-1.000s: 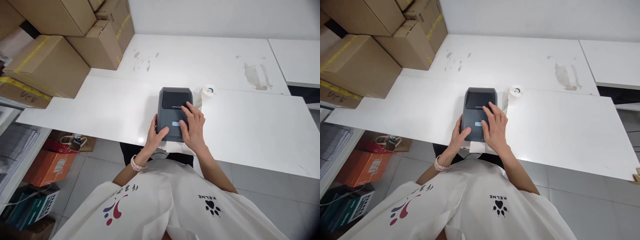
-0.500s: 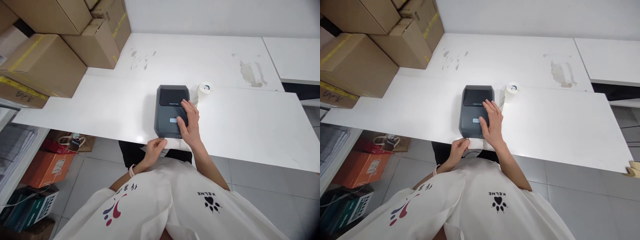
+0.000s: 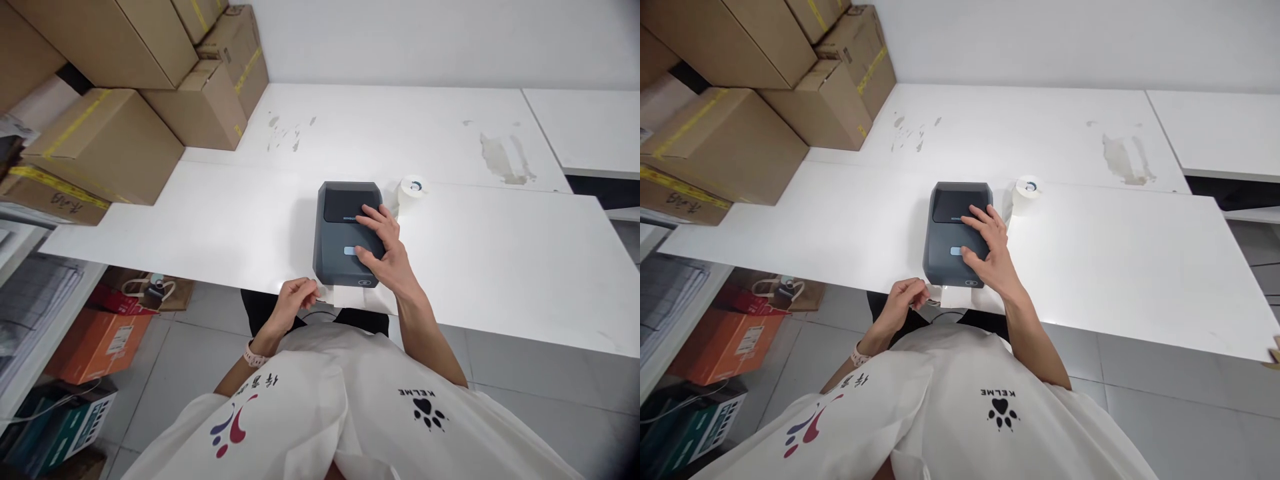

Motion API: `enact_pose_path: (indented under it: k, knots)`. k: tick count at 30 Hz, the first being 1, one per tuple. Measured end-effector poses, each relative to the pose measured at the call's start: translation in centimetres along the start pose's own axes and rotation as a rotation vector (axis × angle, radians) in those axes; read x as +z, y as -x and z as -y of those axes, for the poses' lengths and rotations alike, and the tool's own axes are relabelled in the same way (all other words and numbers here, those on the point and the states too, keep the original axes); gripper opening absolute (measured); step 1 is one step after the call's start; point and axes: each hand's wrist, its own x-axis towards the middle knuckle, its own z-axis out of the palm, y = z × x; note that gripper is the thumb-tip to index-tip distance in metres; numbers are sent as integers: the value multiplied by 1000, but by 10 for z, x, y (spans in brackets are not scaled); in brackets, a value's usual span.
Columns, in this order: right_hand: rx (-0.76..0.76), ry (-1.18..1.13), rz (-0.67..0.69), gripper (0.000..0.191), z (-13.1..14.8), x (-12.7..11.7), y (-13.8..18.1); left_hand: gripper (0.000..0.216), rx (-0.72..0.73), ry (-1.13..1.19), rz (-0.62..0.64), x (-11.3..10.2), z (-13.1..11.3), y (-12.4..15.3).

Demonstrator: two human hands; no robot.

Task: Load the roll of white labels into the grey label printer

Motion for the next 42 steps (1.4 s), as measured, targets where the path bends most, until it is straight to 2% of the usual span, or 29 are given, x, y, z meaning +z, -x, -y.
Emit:
enact_pose_path:
  k: [3, 7, 10, 13, 17, 20, 23, 25, 28, 32, 35, 38, 39, 40, 42]
  knots:
    - [34, -14, 36, 48, 2, -2, -1, 40, 89, 30, -143, -13, -6, -5]
    - [38, 34, 72, 46, 7, -3, -5, 30, 246, -5, -215, -9, -16, -16]
    - [13, 41, 30, 47, 5, 1, -4, 45, 327, -47, -173, 1, -19, -21]
    - [20, -32, -67, 55, -2, 6, 8, 58, 338, -98, -85, 8, -17, -20]
    - [61, -201, -128, 57, -14, 10, 31, 58, 400, -161, -61, 8, -22, -16]
    - [-2, -223, -152, 64, -15, 6, 29, 57, 502, -190, -50, 6, -41, -21]
    - [-98, -116, -251, 69, -5, -2, -4, 57, 597, -186, -68, 8, -62, -39]
    - [-157, -28, -377, 69, 4, -7, -39, 56, 606, -180, -145, 10, -71, -57]
    - [-223, 55, -520, 70, 10, -14, -101, 60, 482, -260, -229, 15, -70, -87]
    - [-207, 189, -509, 74, 7, -25, -171, 69, 347, -354, -245, 21, -60, -113]
    - [-182, 196, -540, 76, 9, -33, -193, 78, 360, -401, -258, 23, -56, -117]
    - [-246, 234, -684, 69, 14, -38, -177, 84, 369, -440, -252, 24, -56, -116]
    - [-265, 267, -674, 64, 15, -39, -166, 85, 366, -450, -245, 24, -57, -115]
    - [-274, 304, -603, 59, 14, -38, -154, 86, 363, -456, -240, 25, -57, -115]
    - [-266, 400, -289, 51, 10, -34, -130, 88, 366, -462, -243, 25, -57, -117]
